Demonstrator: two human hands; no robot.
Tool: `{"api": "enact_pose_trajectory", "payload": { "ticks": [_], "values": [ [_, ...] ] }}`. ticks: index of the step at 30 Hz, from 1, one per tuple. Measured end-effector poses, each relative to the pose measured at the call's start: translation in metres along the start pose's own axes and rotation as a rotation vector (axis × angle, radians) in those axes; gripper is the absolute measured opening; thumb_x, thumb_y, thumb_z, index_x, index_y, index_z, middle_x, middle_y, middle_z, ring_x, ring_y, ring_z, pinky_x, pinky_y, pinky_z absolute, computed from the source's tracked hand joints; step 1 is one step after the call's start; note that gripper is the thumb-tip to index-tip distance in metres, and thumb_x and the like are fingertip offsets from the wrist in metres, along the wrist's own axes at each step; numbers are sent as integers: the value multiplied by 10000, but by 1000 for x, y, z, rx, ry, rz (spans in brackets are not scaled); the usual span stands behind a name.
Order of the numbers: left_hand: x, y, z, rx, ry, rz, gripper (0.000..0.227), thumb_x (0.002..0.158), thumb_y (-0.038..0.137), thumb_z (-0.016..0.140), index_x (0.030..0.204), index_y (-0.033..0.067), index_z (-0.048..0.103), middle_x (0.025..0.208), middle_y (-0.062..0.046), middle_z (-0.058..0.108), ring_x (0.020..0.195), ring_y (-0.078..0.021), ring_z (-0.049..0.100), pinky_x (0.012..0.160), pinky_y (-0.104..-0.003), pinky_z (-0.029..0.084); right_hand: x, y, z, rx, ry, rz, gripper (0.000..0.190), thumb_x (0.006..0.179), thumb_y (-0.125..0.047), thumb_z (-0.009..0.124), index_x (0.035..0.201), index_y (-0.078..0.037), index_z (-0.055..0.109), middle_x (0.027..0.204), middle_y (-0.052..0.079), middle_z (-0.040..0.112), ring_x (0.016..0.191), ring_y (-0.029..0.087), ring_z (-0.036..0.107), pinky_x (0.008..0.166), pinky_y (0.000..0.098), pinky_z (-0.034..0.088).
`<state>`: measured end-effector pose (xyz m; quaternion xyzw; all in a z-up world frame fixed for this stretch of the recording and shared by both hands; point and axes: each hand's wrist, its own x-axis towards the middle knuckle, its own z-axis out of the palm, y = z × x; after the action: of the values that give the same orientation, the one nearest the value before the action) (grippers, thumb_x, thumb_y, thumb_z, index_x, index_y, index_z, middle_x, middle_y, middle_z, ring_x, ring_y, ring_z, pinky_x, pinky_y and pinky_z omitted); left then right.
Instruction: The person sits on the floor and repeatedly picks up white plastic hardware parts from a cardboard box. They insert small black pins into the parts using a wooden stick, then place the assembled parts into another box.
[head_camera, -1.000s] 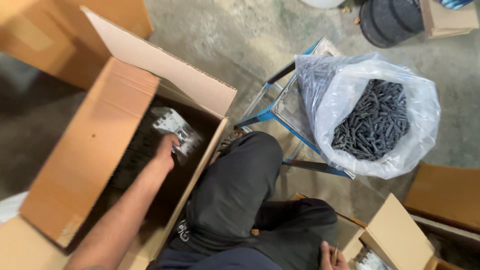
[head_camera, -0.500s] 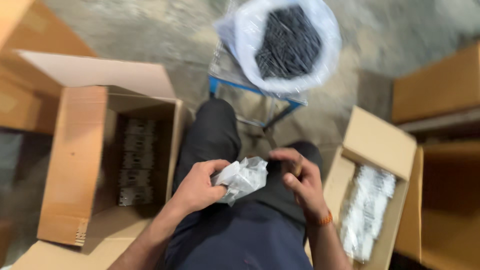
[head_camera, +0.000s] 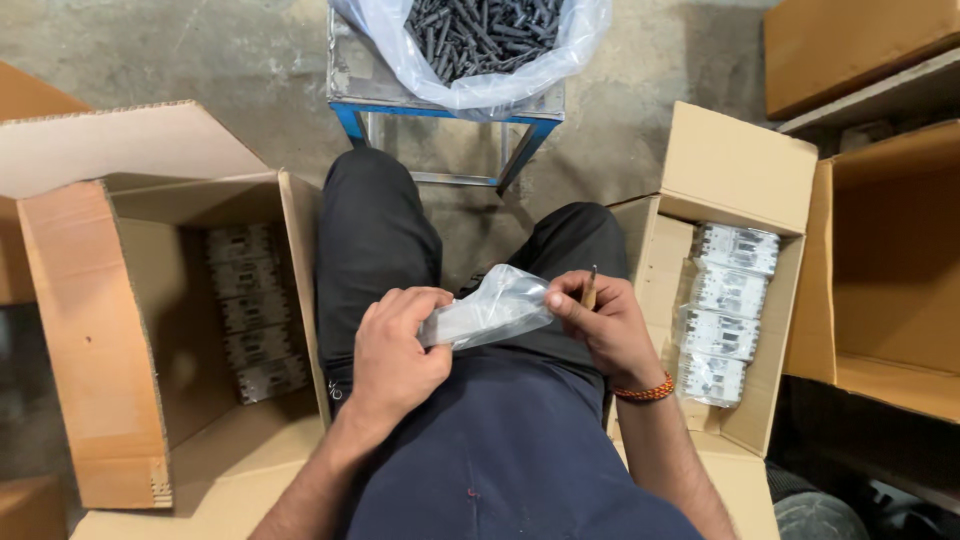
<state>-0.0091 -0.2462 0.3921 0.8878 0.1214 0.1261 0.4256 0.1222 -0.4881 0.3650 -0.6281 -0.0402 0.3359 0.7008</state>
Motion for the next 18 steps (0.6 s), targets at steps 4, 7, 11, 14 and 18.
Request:
{"api": "enact_pose_trajectory", "payload": {
  "ticks": [4,7,11,14,18],
  "values": [
    [-1,-4,4,42,-3,5,371,622,13,648,984,56,721,1049,-31,737,926,-269,634,798,-391,460,0,-15,4,-221,199,-61,100,934,-92,749,1007,-24,744,730,-39,586,544,-5,418,466,202,295],
    [0,-5,6,74,-17,49,372,600,5,644,962,54,717,1080,-25,734,936,-264,623,804,-386,447,-6,-46,12,-383,93,-197,151,913,-104,750,1043,-27,751,872,-17,715,584,0,436,495,212,321],
    [4,0,11,160,-5,183,366,576,12,655,934,63,713,1111,-36,717,961,-258,614,810,-399,434,-1,-64,34,-785,-129,-124,305,801,-183,842,1066,-53,762,918,-16,753,584,40,467,510,246,399],
    [6,3,11,208,33,224,370,562,22,667,927,66,710,1114,-46,710,965,-254,613,815,-414,432,5,-64,44,-851,-125,46,336,778,-259,894,1009,-47,772,773,37,711,631,61,512,553,274,457],
    [6,1,9,236,63,224,352,601,22,687,949,68,704,1135,-37,706,982,-246,614,835,-410,436,4,-57,47,-729,-87,-74,358,765,-289,897,960,-34,740,776,-7,729,716,19,618,629,247,529]
  ]
}}
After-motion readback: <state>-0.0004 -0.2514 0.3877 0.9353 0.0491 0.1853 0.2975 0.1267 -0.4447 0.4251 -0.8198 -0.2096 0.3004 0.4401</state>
